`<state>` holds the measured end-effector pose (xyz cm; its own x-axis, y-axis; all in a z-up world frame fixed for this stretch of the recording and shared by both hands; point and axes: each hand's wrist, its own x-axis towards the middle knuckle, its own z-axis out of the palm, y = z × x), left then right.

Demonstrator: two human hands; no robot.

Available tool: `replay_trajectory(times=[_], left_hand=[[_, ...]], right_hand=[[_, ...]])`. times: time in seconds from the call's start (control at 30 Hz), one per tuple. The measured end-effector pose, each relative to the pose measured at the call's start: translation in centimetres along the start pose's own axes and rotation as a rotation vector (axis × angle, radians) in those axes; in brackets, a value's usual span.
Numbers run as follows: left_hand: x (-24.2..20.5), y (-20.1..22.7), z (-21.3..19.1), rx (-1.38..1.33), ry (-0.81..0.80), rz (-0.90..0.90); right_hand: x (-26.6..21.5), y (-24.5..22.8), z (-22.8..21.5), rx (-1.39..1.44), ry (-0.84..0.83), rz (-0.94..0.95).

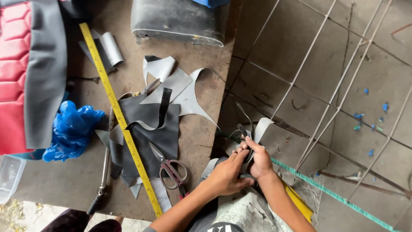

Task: Measuring and cutting fabric and leather pieces at a workbench for upholstery work.

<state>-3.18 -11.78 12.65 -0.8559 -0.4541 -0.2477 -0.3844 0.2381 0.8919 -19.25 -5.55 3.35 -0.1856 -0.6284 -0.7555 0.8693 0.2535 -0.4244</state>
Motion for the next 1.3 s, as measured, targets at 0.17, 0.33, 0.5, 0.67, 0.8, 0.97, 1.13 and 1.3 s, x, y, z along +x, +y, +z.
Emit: replay_trajectory(times=[0.17, 0.33, 0.5, 0.67, 0.8, 0.97, 1.13, 1.3], left_hand=[[0.0, -1.5, -1.6, -0.244, -0.027, -0.034], [0.5, -6.6, -3.4, -0.155, -0.023, -0.213], [2.8, -5.5, -5.9, -0.12, 0.219, -0.207], [5.5, -1.7, -2.6, -0.044, 0.377, 0.062], [5.9, -1.9, 2.1, 0.18, 0.191, 0.345], [4.8, -1.2, 1.0, 0.146, -0.095, 0.445], [4.9, -2.7, 0.7, 0.021, -0.132, 0.253], [7.1, -0.6, -1.8, -0.241, -0.021, 0.165]], right_hand=[[2.0, -0.4, -3.8, 0.074, -0.007, -0.111], [0.7, -3.7, -7.0, 0.179, 0.039, -0.237], [-2.2, -5.1, -5.9, 0.161, 0.092, -0.31], [-3.4, -3.1, -1.7, 0.02, 0.154, -0.114], [-5.9, -4.1, 2.9, 0.085, 0.107, -0.048], [-4.1, -5.0, -2.8, 0.281, -0.109, -0.335], [-4.4, -6.1, -4.1, 0.34, -0.066, -0.379], [-4.9, -6.4, -3.4, 0.128, 0.041, -0.426]])
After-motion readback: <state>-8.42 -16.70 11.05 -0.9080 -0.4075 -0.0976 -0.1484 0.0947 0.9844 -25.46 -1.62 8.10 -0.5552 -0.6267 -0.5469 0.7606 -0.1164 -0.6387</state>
